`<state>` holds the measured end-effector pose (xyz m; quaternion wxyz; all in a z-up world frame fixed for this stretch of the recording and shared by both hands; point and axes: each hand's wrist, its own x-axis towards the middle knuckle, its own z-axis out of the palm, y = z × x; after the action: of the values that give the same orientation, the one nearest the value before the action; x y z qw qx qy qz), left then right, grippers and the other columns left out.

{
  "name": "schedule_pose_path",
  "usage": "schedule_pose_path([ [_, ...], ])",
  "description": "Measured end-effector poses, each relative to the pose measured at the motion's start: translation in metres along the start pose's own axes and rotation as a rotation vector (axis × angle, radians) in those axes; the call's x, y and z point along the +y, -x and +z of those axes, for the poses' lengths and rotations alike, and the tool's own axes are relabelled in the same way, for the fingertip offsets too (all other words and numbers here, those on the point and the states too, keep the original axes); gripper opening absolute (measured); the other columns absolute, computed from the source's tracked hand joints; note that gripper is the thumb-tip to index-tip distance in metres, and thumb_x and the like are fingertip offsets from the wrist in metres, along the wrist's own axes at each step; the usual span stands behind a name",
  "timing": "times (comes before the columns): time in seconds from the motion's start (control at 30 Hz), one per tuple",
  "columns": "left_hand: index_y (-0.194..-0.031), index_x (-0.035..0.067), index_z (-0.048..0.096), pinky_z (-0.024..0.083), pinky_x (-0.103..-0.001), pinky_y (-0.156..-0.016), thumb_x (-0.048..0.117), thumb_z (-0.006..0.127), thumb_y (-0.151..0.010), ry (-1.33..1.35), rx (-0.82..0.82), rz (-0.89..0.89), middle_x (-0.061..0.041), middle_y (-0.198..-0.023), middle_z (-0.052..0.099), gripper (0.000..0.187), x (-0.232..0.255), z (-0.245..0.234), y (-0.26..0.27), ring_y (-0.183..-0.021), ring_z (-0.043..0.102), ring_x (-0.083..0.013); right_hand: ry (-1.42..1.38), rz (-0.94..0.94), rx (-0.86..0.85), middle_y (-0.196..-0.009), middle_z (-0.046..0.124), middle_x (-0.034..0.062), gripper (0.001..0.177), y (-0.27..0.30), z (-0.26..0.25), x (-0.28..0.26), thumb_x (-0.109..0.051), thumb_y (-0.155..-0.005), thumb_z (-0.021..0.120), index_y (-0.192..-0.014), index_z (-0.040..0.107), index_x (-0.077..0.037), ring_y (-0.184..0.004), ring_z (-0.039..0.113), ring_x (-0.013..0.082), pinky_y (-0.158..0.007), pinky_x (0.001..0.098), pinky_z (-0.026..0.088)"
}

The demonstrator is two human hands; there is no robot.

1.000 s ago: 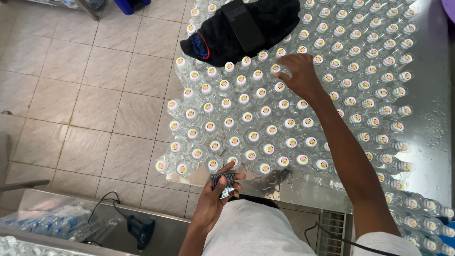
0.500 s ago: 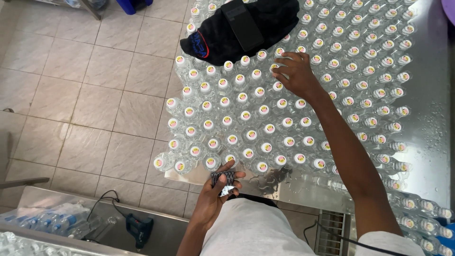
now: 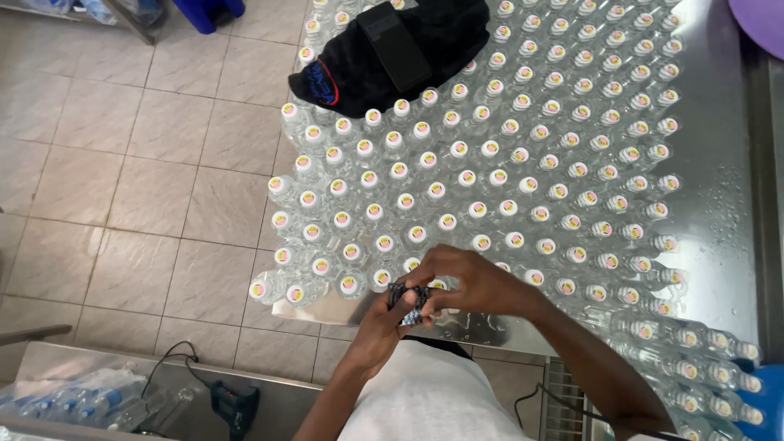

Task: Applying small labels to the caps of a large array of water bottles on a production table

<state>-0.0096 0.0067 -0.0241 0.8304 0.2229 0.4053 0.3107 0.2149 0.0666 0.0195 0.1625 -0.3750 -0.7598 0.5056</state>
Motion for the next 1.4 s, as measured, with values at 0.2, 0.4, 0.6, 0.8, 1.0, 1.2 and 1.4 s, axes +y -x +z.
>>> schedule_pose_path([
  [0.2,-0.130,0.002,0.070,0.060,-0.042,-0.091,0.043,0.064,-0.103,-0.109,-0.107,-0.009,-0.016,-0.100,0.077,0.049,-0.002,0.012,-0.003,-0.088,0.071,-0.0248,-0.086,-0.013,0.238,-0.112,0.072,0.0015,0.028,0.027,0.026,0.019,-0.019,-0.098,0.082,-0.126,0.081,-0.019,-0.099,0.073,0.0192,-0.086,0.0382,0.060],
  [0.4,-0.129,0.008,0.070,0.058,-0.044,-0.099,0.048,0.069,-0.098,-0.151,-0.140,-0.070,-0.014,-0.103,0.081,0.050,-0.010,0.008,-0.005,-0.094,0.074,-0.0253,-0.001,0.018,0.246,-0.101,0.068,-0.0009,0.031,0.038,0.033,0.019,-0.017,-0.097,0.084,-0.128,0.079,-0.021,-0.089,0.068,0.0159,-0.078,0.0341,0.054],
  [0.6,-0.132,0.004,0.069,0.061,-0.038,-0.093,0.040,0.068,-0.102,-0.123,-0.170,-0.014,-0.015,-0.105,0.079,0.047,-0.016,0.003,-0.001,-0.094,0.075,-0.0240,-0.004,0.150,0.257,-0.095,0.081,-0.0022,0.021,0.035,0.028,0.007,-0.018,-0.095,0.081,-0.115,0.083,-0.020,-0.087,0.075,0.0149,-0.075,0.0325,0.057],
  [0.8,-0.132,0.002,0.069,0.060,-0.036,-0.089,0.045,0.065,-0.101,-0.123,-0.183,0.006,-0.016,-0.126,0.080,0.053,-0.004,0.009,0.013,-0.101,0.076,-0.0224,-0.218,0.062,0.237,-0.108,0.089,0.0030,0.023,0.024,0.012,0.007,-0.018,-0.091,0.086,-0.114,0.086,-0.015,-0.092,0.087,0.0163,-0.081,0.0335,0.070],
  [1.0,-0.166,0.000,0.045,0.061,-0.038,-0.082,0.037,0.069,-0.097,-0.004,-0.019,0.033,-0.019,-0.126,0.081,0.081,0.001,0.004,0.028,-0.096,0.075,-0.0226,0.079,0.208,0.404,-0.131,0.082,0.0017,0.022,-0.006,-0.056,0.070,-0.033,-0.106,0.065,-0.103,0.081,-0.019,-0.107,0.086,0.0207,-0.086,0.0347,0.069],
  [1.2,-0.167,0.006,0.048,0.059,-0.039,-0.083,0.038,0.067,-0.096,0.076,0.069,-0.022,-0.017,-0.126,0.078,0.080,-0.006,-0.006,0.039,-0.097,0.070,-0.0245,0.449,-0.130,0.830,-0.122,0.082,0.0153,0.027,-0.047,-0.137,0.153,-0.015,-0.115,0.065,-0.134,0.077,-0.001,-0.111,0.075,0.0324,-0.097,0.0507,0.055],
  [1.4,-0.166,0.010,0.051,0.058,-0.043,-0.089,0.039,0.066,-0.093,0.082,0.171,-0.065,-0.019,-0.130,0.078,0.081,-0.010,-0.008,0.040,-0.098,0.070,-0.0260,0.545,0.021,0.699,-0.114,0.080,-0.0096,0.024,-0.053,-0.153,0.217,-0.030,-0.114,0.064,-0.131,0.079,-0.023,-0.117,0.070,0.0154,-0.114,0.0446,0.025],
])
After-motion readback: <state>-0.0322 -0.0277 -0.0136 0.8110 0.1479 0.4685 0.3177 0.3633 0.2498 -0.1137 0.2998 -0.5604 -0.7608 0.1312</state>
